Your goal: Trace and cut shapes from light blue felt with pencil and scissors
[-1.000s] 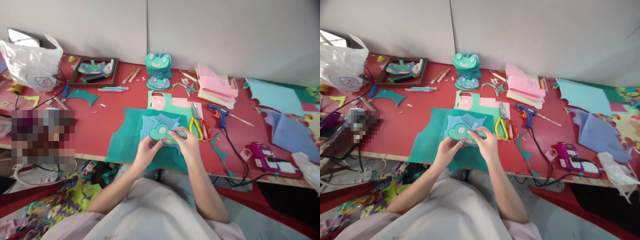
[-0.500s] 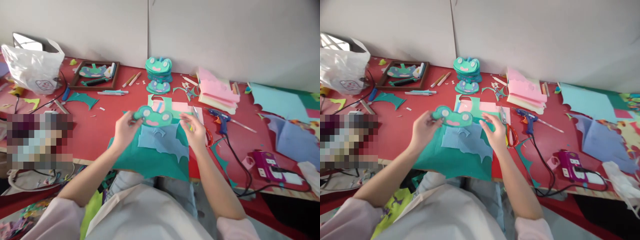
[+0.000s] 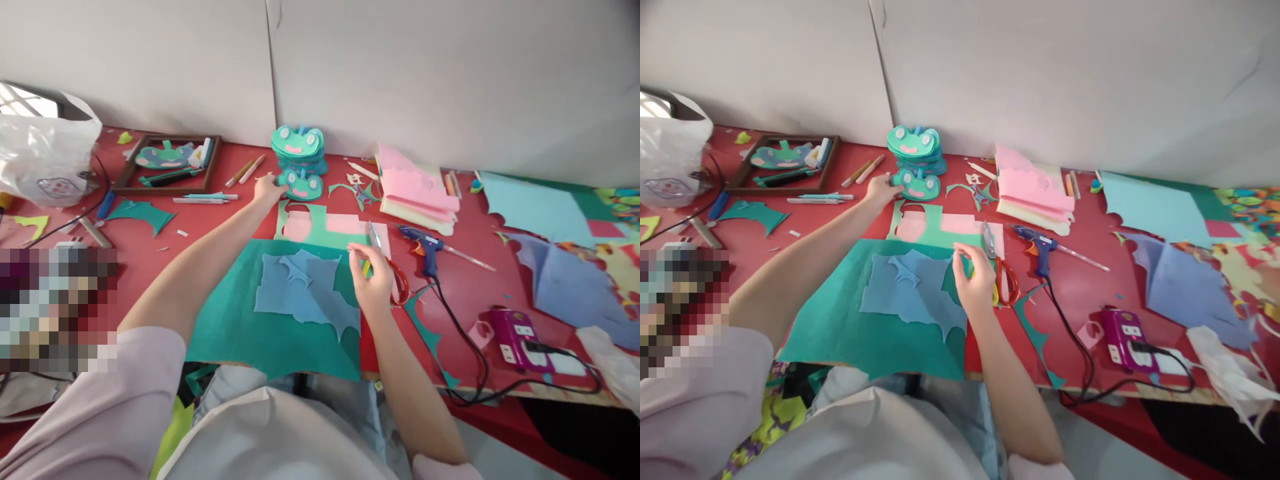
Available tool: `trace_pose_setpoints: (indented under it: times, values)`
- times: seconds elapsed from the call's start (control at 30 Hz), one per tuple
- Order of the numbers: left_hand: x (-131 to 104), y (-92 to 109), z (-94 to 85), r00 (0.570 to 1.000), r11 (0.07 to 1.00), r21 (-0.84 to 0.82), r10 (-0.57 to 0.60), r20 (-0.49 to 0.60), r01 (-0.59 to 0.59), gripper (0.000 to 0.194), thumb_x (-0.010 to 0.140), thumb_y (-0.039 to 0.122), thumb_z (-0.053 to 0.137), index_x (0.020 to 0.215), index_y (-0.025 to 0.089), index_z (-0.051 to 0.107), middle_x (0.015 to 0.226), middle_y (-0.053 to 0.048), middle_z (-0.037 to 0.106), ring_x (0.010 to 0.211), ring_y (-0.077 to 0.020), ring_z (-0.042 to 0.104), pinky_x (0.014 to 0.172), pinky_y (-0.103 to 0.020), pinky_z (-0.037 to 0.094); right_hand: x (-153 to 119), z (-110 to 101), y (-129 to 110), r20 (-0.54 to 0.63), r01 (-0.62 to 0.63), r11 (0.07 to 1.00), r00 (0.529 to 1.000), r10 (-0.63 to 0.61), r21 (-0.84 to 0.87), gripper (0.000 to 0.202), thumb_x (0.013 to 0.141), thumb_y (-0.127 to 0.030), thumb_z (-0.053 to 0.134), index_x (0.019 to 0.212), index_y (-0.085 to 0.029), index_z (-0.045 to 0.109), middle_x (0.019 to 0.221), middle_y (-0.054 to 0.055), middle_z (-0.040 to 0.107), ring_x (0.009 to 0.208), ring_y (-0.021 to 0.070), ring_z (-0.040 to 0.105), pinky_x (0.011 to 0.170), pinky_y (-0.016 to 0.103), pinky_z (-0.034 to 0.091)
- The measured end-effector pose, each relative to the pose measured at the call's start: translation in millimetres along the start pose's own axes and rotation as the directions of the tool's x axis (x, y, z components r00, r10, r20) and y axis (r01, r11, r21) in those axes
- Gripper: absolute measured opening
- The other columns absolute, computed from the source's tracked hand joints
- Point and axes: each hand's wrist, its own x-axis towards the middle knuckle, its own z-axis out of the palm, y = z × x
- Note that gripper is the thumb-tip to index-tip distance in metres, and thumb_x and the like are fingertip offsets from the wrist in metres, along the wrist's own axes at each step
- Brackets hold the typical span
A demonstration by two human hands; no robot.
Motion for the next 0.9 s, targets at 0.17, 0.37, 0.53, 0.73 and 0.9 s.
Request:
trace_pose_setpoints:
  times: [0.17,0.37,0.53,0.73,0.9]
  values:
    - [5,-3,11.6,0.994,0.974,0.21,0.1,-0.047,-0.088,0.016,0.073,0.022,0.066,0.069,0.019,0.05,0.089,-0.003,0.068,0.101,-0.0181,0.06,0.084,-0.027,0.041,0,-3,-2,0.003,-0.008,1.0,1.0,0.008,0.007,0.017,0.089,-0.022,0.052,0.1,-0.019,0.064,0.096,0.008,0.069,0.087,0.0172,0.064,0.081,0.035,0.053]
    - [7,-1,20.7,0.996,0.937,0.344,0.077,-0.037,-0.06,0.016,0.08,0.033,0.058,0.076,0.018,0.056,0.087,-0.004,0.067,0.092,-0.0172,0.064,0.076,-0.025,0.044,1,-3,-7,-0.009,0.02,1.0,1.0,-0.02,0.002,0.016,0.089,-0.021,0.051,0.098,-0.02,0.064,0.094,0.007,0.07,0.088,0.018,0.065,0.081,0.036,0.053]
    - [4,5,23.3,0.997,0.93,0.367,0.056,-0.055,-0.032,0.016,0.079,0.033,0.06,0.083,0.018,0.057,0.092,-0.009,0.068,0.091,-0.0238,0.064,0.077,-0.032,0.047,1,-3,-8,-0.001,0.005,1.0,1.0,-0.005,0.007,0.016,0.089,-0.022,0.05,0.097,-0.021,0.064,0.094,0.007,0.07,0.089,0.0184,0.065,0.082,0.037,0.054]
    - [-21,22,16.8,0.966,0.875,0.468,0.212,-0.149,-0.12,0.049,0.08,0.032,0.057,0.125,0.017,0.045,0.13,-0.016,0.051,0.124,-0.0317,0.045,0.1,-0.044,0.035,0,-3,-7,0.012,-0.015,1.0,1.0,0.014,0.024,0.016,0.088,-0.022,0.051,0.098,-0.021,0.064,0.096,0.007,0.069,0.088,0.018,0.064,0.082,0.036,0.054]
    - [-54,30,18.5,0.905,0.736,0.548,0.415,0.097,-0.397,0.034,0.089,0.037,0.044,0.113,0.019,0.059,0.126,-0.013,0.051,0.121,-0.0309,0.045,0.101,-0.043,0.034,-1,-1,-7,0.026,-0.006,1.0,1.0,0.005,0.025,0.017,0.089,-0.023,0.051,0.099,-0.022,0.064,0.096,0.006,0.068,0.091,0.0184,0.064,0.083,0.037,0.054]
